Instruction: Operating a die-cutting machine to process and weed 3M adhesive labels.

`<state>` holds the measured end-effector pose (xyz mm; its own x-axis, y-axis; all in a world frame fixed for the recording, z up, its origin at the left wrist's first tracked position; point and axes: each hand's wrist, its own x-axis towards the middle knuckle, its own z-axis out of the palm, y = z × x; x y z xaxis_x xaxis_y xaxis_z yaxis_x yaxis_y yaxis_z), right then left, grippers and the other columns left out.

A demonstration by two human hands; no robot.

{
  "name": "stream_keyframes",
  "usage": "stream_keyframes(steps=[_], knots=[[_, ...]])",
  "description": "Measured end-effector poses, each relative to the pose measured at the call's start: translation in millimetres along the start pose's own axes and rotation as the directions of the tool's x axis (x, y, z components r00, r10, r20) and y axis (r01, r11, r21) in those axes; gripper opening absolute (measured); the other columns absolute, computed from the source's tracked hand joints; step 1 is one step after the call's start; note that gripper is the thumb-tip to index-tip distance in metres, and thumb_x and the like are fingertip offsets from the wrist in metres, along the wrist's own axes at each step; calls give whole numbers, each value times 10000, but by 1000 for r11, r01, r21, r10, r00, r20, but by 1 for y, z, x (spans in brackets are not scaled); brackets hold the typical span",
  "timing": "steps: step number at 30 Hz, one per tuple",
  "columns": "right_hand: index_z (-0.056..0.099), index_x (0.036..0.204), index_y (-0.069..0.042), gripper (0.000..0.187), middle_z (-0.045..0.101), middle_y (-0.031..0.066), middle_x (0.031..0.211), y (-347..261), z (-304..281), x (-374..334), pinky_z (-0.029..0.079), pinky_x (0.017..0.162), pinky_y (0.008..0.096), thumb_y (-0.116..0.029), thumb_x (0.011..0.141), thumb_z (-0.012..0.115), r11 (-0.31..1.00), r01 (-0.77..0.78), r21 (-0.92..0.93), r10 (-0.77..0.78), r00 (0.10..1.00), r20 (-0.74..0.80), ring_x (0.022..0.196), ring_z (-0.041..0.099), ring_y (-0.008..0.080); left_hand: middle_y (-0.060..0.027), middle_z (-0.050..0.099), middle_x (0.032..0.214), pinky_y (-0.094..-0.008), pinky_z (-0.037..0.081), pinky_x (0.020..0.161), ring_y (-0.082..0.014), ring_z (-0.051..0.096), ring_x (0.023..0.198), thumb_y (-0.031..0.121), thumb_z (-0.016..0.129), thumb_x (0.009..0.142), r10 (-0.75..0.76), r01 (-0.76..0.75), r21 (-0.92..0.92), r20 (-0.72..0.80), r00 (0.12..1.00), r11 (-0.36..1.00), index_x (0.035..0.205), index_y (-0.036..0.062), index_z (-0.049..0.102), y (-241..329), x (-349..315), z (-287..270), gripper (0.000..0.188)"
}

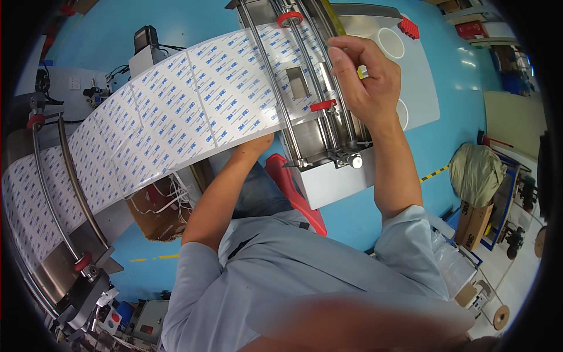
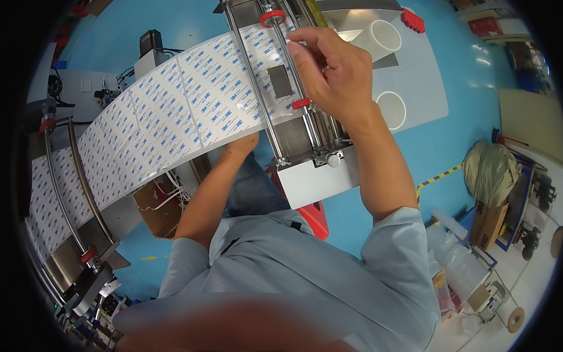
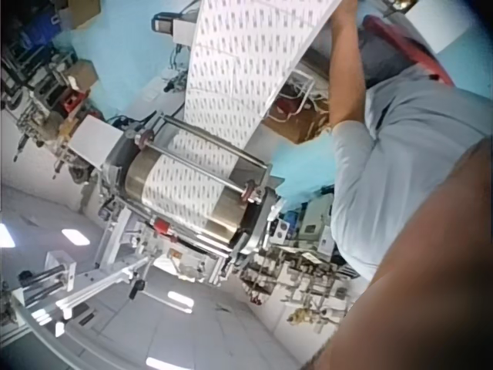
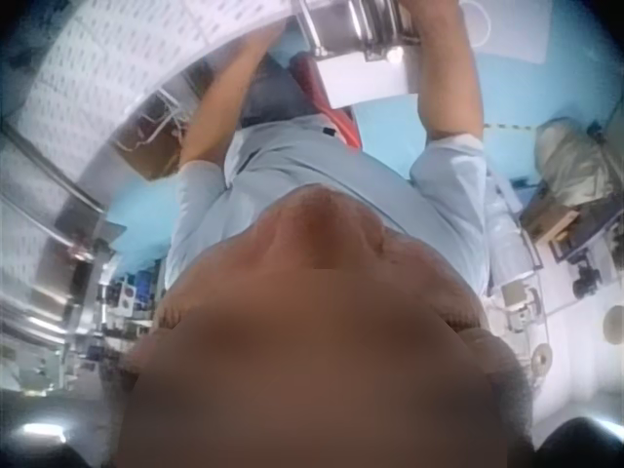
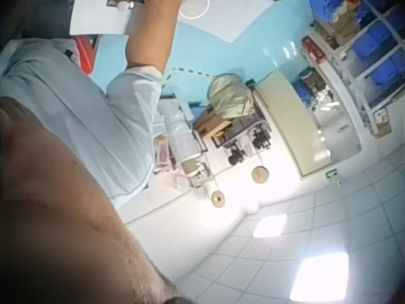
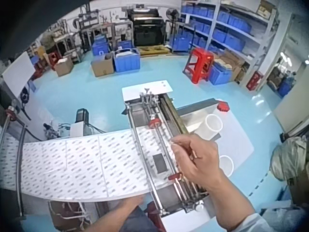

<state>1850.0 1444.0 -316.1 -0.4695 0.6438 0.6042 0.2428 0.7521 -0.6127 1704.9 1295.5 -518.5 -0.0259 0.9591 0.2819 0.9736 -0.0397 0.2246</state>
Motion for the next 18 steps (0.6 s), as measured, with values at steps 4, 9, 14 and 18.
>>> stream_keyframes(steps=[4, 9, 14, 18], knots=[[644, 928, -58, 109, 618, 38, 641, -2, -1, 1, 424, 478, 207, -75, 822, 662, 1000, -14, -18, 14, 1000, -4, 515, 554, 86, -207, 562, 1182, -506, 377, 960, -390, 508, 1127, 157, 550, 833, -61, 35, -144, -178, 982, 989, 1143, 21, 593, 3, -16, 9, 341], [648, 930, -51, 112, 632, 40, 658, -4, 0, 2, 431, 484, 206, -67, 821, 664, 1000, -28, 2, 28, 1000, 3, 526, 557, 76, -181, 555, 1210, -383, 425, 932, -296, 518, 1130, 170, 510, 934, -850, 149, -987, 126, 512, -56, 1174, -12, 564, -9, -35, 21, 306], [650, 928, -47, 108, 634, 38, 664, -4, -4, 1, 439, 498, 199, -62, 822, 664, 998, -46, -31, 47, 999, 14, 537, 562, 74, -191, 577, 1183, -416, 408, 927, -341, 546, 1078, 170, 516, 911, -787, 442, -895, 235, 570, 53, 1150, -13, 578, -39, -60, -2, 308], [652, 922, -45, 101, 636, 27, 664, -4, -5, 1, 445, 513, 192, -72, 826, 666, 994, -103, -42, 104, 995, 4, 551, 572, 67, -216, 597, 1111, -430, 412, 902, -396, 554, 1009, 136, 537, 881, -438, 318, -674, -9, 899, 666, 1100, -2, 610, 2, -31, -17, 269]])
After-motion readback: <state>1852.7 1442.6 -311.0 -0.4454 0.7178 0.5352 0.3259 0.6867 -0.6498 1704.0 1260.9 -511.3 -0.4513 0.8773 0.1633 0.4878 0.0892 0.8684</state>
